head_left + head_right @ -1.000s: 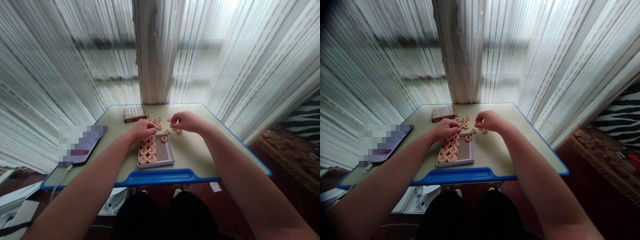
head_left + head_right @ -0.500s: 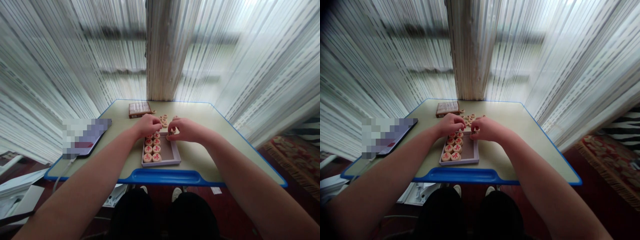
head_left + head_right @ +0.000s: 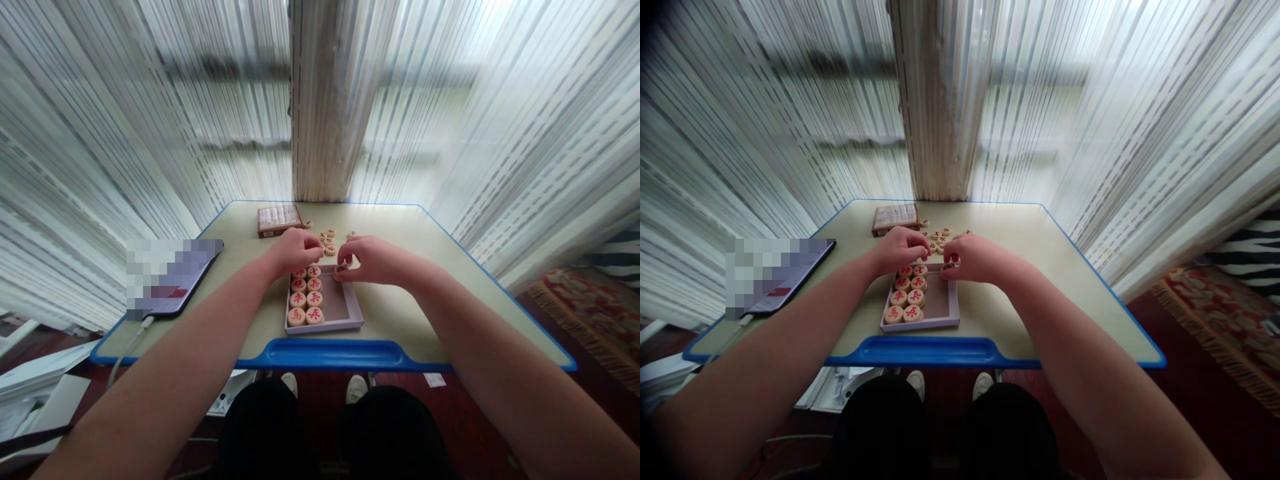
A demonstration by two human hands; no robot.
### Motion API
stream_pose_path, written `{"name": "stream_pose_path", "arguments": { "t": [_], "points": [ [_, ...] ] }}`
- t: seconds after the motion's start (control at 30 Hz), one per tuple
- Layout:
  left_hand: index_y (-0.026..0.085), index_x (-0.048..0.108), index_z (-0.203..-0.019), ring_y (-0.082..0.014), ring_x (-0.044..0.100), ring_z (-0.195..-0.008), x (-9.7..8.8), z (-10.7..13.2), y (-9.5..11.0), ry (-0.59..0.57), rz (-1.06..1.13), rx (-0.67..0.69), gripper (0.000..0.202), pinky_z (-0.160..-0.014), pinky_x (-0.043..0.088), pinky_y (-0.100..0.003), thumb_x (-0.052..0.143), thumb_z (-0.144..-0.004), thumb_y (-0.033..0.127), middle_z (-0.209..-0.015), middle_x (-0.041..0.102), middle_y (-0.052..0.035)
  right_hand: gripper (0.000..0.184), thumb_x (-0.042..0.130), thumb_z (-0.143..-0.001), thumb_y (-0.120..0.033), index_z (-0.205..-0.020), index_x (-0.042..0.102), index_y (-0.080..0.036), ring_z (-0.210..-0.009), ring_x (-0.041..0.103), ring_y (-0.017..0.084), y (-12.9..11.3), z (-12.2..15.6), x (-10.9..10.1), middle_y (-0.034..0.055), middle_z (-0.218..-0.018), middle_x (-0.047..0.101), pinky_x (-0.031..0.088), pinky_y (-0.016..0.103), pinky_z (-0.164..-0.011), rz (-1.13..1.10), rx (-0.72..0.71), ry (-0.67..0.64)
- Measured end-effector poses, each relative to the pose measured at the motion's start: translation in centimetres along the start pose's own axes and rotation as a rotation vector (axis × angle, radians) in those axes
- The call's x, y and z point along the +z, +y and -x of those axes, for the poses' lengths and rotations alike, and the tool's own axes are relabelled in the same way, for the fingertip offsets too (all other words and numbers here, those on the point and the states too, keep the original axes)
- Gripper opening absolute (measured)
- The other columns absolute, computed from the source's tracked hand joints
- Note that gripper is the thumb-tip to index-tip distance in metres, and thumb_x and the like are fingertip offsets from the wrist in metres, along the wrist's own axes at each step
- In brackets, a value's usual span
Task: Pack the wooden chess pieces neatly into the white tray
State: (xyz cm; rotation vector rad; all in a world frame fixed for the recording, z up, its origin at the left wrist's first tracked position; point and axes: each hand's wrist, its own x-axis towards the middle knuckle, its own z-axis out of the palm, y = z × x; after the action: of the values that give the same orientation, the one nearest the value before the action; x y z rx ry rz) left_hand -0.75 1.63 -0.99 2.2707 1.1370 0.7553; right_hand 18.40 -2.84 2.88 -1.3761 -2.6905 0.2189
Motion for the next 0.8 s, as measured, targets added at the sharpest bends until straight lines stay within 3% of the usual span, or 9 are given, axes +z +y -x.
{"name": "stream_pose_path", "arguments": {
  "t": [0.47,0.67,0.8],
  "points": [
    [0.011,0.068,-0.065,-0.0110,0.049,-0.054,0.1,0.2,0.2,-0.017,0.021,-0.018,0.023,-0.053,0.037,-0.023,0.050,-0.063,0.025,-0.055,0.060,-0.0006,0.018,0.063,-0.073,-0.032,-0.082,0.069,-0.017,-0.068,0.053,0.013,0.5,0.2,-0.6,0.0043,-0.082,0.065,0.037,0.024,-0.059,-0.004,-0.003,-0.014],
    [0.011,0.068,-0.066,-0.0117,0.051,-0.055,0.1,0.2,0.1,-0.052,0.048,-0.042,0.023,-0.053,0.037,-0.023,0.050,-0.063,0.025,-0.057,0.061,-0.0012,0.021,0.058,-0.072,-0.027,-0.088,0.070,-0.018,-0.071,0.059,0.018,4.0,0.8,-1.6,0.0071,-0.085,0.069,0.039,0.027,-0.056,0.139,0.420,-0.098],
    [0.012,0.068,-0.066,-0.0124,0.053,-0.056,0.3,0.3,0.4,-0.078,0.076,-0.039,0.021,-0.054,0.039,-0.023,0.050,-0.064,0.023,-0.057,0.062,-0.0012,0.032,0.062,-0.070,-0.042,-0.089,0.071,-0.018,-0.076,0.062,0.022,5.2,1.0,-1.4,0.0094,-0.089,0.070,0.042,0.029,-0.057,0.163,0.483,-0.194]
  ]
}}
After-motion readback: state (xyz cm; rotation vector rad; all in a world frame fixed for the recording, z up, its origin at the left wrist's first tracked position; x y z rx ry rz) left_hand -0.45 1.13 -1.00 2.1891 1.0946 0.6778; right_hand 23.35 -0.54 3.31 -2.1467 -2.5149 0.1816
